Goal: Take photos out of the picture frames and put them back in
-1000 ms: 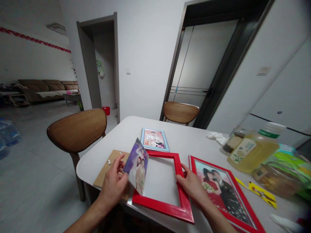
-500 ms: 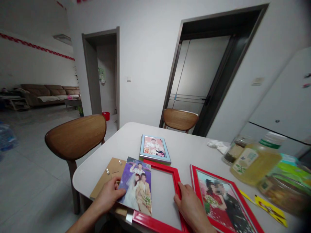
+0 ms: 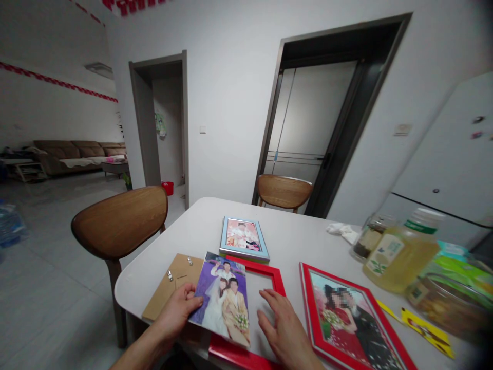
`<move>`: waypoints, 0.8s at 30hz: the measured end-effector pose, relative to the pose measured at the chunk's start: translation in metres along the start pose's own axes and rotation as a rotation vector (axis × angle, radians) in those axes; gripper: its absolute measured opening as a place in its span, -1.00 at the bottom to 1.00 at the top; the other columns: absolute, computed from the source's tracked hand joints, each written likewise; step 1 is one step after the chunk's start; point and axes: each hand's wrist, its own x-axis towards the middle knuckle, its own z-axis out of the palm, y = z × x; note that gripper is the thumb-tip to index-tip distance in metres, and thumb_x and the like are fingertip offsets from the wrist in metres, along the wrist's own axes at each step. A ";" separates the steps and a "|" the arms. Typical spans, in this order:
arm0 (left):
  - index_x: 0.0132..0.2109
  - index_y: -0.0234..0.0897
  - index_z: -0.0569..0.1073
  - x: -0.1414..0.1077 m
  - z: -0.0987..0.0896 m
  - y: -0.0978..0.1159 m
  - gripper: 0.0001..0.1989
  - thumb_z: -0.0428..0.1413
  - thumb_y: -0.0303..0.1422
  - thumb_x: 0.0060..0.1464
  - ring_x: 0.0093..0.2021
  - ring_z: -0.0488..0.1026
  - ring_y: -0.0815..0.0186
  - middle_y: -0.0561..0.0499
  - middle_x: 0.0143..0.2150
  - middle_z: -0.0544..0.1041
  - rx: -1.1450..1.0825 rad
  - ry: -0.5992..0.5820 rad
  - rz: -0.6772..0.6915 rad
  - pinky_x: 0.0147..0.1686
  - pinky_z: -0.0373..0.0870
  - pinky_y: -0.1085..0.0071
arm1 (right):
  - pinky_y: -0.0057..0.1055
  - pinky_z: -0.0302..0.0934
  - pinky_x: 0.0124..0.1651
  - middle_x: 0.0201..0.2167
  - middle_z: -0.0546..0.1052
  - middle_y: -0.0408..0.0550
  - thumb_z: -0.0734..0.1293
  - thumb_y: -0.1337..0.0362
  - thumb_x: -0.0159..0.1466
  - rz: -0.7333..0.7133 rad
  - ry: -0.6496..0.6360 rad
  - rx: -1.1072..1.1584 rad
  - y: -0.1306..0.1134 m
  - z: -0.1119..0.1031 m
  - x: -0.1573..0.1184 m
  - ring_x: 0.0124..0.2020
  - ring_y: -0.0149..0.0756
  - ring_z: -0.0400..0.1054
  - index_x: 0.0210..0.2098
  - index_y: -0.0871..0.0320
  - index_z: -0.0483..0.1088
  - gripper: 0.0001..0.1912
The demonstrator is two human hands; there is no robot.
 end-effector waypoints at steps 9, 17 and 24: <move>-0.41 -0.32 0.29 -0.004 0.005 -0.010 -0.73 0.18 -0.34 -0.33 -0.65 0.35 0.40 0.13 -0.63 0.43 -0.032 0.024 0.011 -0.63 0.18 0.55 | -0.22 0.08 0.02 -0.09 0.37 0.17 0.11 0.34 0.07 -0.039 -0.019 -0.030 0.007 0.001 -0.009 -0.04 -0.14 0.20 -0.12 0.34 0.34 -0.59; -0.46 -0.31 0.30 -0.002 0.003 -0.014 -0.79 0.16 -0.41 -0.35 -0.69 0.30 0.44 0.20 -0.70 0.36 0.004 0.069 -0.011 -0.68 0.10 0.58 | -0.20 0.10 0.01 -0.12 0.39 0.14 0.09 0.51 -0.02 -0.122 0.074 0.031 0.022 0.013 -0.019 -0.07 -0.20 0.22 -0.17 0.29 0.35 -0.56; -0.41 -0.33 0.33 -0.002 -0.002 -0.012 -0.72 0.19 -0.31 -0.33 -0.66 0.30 0.44 0.17 -0.65 0.39 0.045 0.026 -0.018 -0.67 0.11 0.59 | -0.19 0.13 -0.03 -0.13 0.39 0.03 0.11 0.30 0.09 -0.122 0.337 0.016 0.057 -0.023 -0.031 -0.08 -0.22 0.23 -0.19 0.13 0.34 -0.68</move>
